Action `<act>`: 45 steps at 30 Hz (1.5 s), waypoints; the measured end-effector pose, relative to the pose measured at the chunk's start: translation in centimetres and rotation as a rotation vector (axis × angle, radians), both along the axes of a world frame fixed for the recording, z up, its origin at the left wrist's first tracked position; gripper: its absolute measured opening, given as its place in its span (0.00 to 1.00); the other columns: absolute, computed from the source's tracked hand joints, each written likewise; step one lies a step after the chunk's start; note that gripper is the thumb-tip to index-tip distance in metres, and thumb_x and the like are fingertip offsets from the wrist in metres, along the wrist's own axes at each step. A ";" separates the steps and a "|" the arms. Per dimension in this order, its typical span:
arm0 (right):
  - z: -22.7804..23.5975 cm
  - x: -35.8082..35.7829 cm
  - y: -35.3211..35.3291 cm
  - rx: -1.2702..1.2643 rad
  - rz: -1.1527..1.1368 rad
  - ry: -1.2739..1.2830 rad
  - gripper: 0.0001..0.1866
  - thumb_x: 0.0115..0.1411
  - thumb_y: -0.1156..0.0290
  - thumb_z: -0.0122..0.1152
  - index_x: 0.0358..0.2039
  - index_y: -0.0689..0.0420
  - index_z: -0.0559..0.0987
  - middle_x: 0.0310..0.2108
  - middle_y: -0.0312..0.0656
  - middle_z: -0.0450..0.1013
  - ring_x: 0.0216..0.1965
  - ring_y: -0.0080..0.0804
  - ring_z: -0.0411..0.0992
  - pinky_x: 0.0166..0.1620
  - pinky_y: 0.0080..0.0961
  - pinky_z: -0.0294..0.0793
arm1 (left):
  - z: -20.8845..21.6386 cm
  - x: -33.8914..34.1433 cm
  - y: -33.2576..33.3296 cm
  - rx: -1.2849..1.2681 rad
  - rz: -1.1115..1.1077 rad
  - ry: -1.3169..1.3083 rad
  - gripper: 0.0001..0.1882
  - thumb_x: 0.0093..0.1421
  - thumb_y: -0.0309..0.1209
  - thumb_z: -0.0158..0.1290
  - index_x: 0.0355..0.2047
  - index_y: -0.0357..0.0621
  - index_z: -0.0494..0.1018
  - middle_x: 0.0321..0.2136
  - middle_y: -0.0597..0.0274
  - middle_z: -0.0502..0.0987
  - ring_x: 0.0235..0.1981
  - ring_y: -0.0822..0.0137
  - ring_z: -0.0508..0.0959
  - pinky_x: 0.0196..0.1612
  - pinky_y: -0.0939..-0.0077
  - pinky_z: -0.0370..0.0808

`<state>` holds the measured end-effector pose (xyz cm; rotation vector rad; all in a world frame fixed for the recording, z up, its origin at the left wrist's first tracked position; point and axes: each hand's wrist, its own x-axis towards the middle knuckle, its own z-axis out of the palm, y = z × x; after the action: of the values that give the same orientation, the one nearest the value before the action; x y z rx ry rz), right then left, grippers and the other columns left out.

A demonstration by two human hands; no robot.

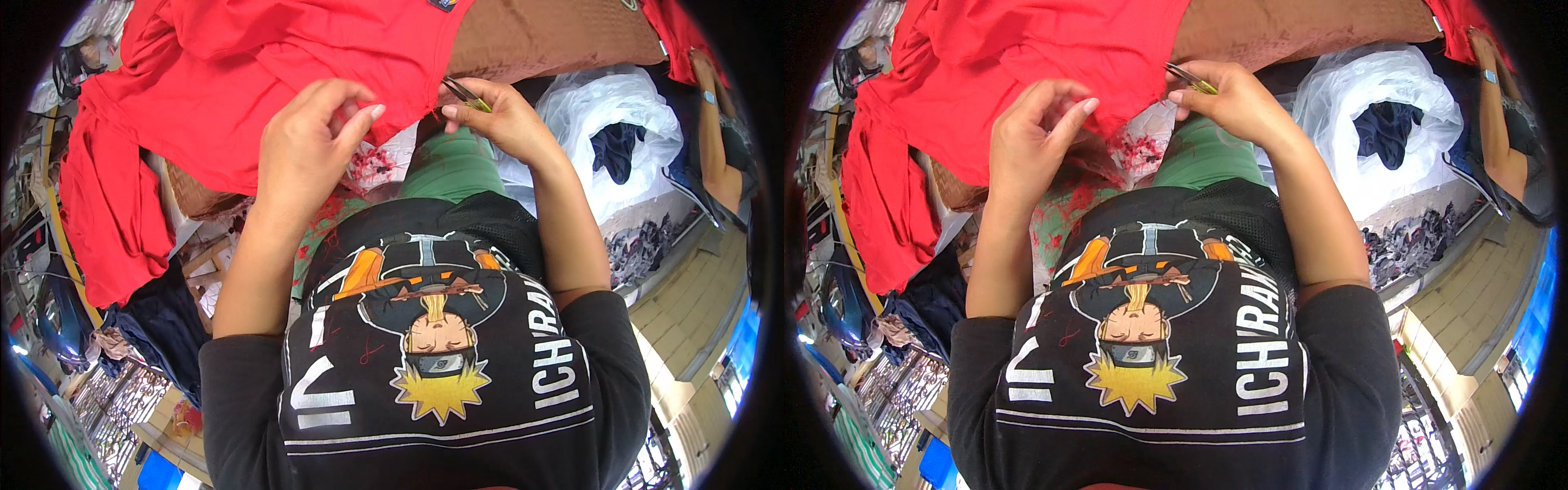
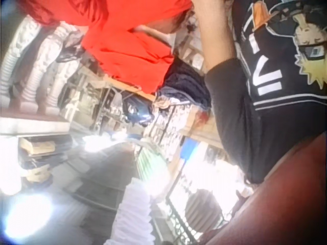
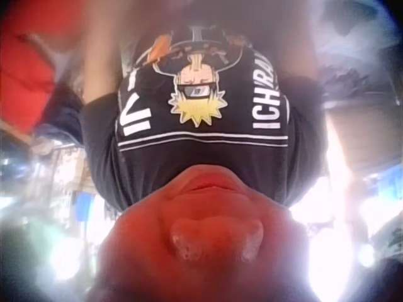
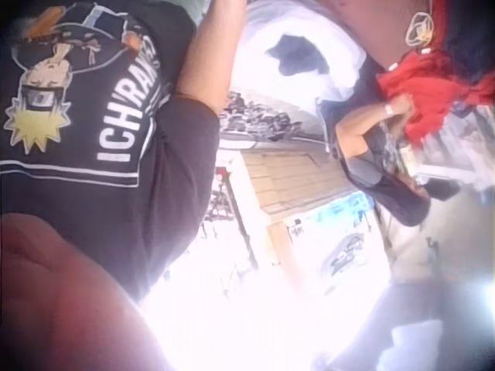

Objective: The person trims loose red threads from red and blue t-shirts using small shears, handles the garments individually, and sets them aside after each one.

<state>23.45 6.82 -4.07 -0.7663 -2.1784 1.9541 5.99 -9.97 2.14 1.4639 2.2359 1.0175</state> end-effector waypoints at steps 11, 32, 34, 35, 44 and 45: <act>0.5 0.1 -0.6 -0.044 -0.038 0.074 0.13 0.57 0.65 0.66 0.36 0.61 0.79 0.24 0.31 0.73 0.26 0.16 0.68 0.30 0.16 0.67 | -2.4 0.9 2.0 0.021 -0.217 0.143 0.15 0.53 0.23 0.60 0.42 0.46 0.77 0.40 0.60 0.75 0.33 0.66 0.79 0.37 0.77 0.76; 2.7 0.5 -1.1 0.055 -0.047 0.122 0.09 0.59 0.70 0.61 0.33 0.63 0.80 0.28 0.40 0.78 0.32 0.23 0.75 0.39 0.22 0.73 | -2.0 2.4 2.3 0.045 -0.173 -0.163 0.18 0.49 0.26 0.65 0.42 0.40 0.77 0.27 0.67 0.73 0.27 0.76 0.72 0.32 0.83 0.72; 3.1 0.6 -1.1 0.135 -0.074 0.084 0.10 0.59 0.69 0.61 0.33 0.63 0.80 0.28 0.40 0.78 0.32 0.23 0.75 0.39 0.22 0.73 | -1.8 2.5 2.4 0.010 -0.154 -0.184 0.17 0.50 0.26 0.64 0.41 0.41 0.78 0.26 0.67 0.73 0.28 0.76 0.72 0.33 0.83 0.72; 3.2 0.7 -1.1 0.176 -0.087 0.065 0.10 0.59 0.68 0.61 0.33 0.63 0.80 0.28 0.40 0.78 0.32 0.23 0.75 0.39 0.23 0.73 | -1.6 2.5 2.4 -0.008 -0.147 -0.190 0.15 0.51 0.26 0.63 0.41 0.41 0.79 0.27 0.66 0.74 0.28 0.76 0.73 0.34 0.83 0.72; 3.8 1.1 -1.2 0.169 -0.072 0.084 0.10 0.60 0.67 0.59 0.33 0.62 0.80 0.27 0.41 0.78 0.32 0.24 0.75 0.39 0.24 0.72 | -2.6 2.7 2.7 0.186 -0.097 -0.307 0.07 0.52 0.28 0.62 0.33 0.46 0.82 0.30 0.63 0.79 0.31 0.72 0.79 0.34 0.80 0.75; 3.6 1.1 -1.2 0.158 -0.072 0.107 0.10 0.60 0.67 0.59 0.33 0.62 0.80 0.27 0.41 0.78 0.32 0.24 0.75 0.39 0.23 0.72 | -2.5 2.8 2.8 0.213 -0.094 -0.296 0.07 0.52 0.28 0.62 0.33 0.46 0.82 0.30 0.63 0.79 0.31 0.72 0.79 0.35 0.80 0.75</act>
<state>24.60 5.63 -0.48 -0.6886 -2.1784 1.7231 8.80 -7.17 -0.40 1.3783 1.8830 1.3758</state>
